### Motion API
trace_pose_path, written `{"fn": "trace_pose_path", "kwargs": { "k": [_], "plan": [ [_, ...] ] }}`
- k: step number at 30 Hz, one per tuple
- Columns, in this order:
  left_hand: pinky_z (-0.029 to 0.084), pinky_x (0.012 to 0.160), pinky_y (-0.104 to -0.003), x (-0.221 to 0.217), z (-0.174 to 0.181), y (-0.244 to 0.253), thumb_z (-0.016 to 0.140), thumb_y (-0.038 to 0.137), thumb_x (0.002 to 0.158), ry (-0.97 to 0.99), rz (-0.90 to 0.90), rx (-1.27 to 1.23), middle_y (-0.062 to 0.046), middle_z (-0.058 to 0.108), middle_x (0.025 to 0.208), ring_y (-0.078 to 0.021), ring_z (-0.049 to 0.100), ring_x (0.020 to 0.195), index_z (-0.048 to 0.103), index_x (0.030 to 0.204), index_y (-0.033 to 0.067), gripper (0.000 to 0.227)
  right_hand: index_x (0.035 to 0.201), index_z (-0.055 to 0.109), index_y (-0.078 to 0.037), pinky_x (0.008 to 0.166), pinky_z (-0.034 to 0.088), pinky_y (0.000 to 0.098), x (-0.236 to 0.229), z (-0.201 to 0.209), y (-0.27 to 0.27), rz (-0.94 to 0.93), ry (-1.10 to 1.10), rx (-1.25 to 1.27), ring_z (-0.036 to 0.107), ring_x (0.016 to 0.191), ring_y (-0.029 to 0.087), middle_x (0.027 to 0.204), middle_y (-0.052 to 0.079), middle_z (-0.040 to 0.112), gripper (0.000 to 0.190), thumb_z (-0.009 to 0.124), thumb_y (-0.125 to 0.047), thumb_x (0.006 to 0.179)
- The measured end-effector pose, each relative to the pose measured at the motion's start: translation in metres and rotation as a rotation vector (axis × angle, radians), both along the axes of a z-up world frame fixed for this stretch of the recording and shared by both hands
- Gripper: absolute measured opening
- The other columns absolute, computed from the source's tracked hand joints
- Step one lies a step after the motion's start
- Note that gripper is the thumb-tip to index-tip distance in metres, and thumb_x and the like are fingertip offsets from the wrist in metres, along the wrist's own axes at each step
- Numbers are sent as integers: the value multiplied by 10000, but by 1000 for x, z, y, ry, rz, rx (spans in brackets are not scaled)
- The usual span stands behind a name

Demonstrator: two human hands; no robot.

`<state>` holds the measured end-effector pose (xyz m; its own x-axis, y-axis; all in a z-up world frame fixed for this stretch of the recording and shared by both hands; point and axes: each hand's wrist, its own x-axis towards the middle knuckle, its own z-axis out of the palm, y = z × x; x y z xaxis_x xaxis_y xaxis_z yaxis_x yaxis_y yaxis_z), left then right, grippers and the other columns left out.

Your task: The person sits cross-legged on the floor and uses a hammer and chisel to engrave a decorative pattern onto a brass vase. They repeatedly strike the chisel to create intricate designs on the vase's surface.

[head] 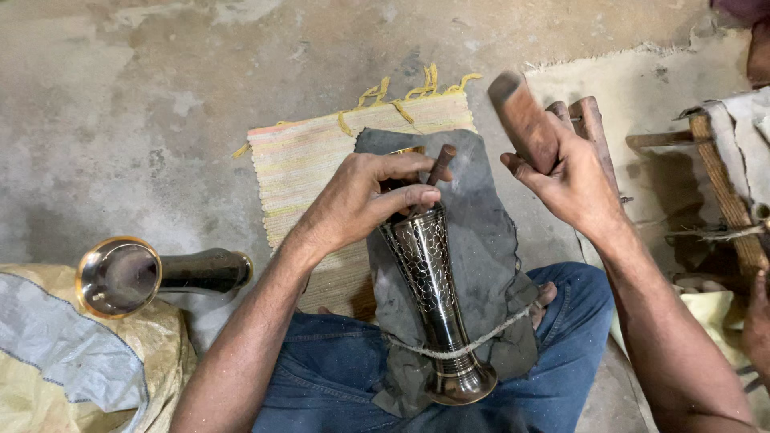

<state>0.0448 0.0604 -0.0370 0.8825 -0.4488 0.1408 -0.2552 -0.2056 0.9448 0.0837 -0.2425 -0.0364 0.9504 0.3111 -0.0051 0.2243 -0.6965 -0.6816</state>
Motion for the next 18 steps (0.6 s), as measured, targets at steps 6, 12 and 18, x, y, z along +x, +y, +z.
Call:
{"fn": "trace_pose_path", "kwargs": {
  "k": [6, 12, 18],
  "plan": [
    [633, 776, -304, 5, -6, 5, 771, 319, 887, 153, 87, -98, -23, 795, 932, -106, 754, 844, 745, 1213, 102, 393, 1113, 651, -38, 841, 541, 469, -2, 10, 6, -54, -204, -175, 608, 998, 354, 937, 175, 620, 326, 834, -187, 889],
    [606, 790, -291, 8, -7, 8, 762, 287, 915, 130, 7, -107, -26, 798, 938, -93, 742, 865, 760, 1219, 93, 360, 1097, 607, -38, 829, 522, 442, -4, 20, 17, -79, -284, -21, 612, 907, 285, 967, 103, 629, 329, 838, -212, 939],
    [607, 767, -273, 8, -5, 5, 753, 305, 923, 99, 11, -80, -3, 793, 922, -72, 736, 848, 758, 1220, 105, 359, 1057, 618, -56, 900, 548, 443, 4, 22, 14, 24, -252, -215, 702, 867, 222, 921, 91, 708, 218, 781, -120, 927]
  ]
}}
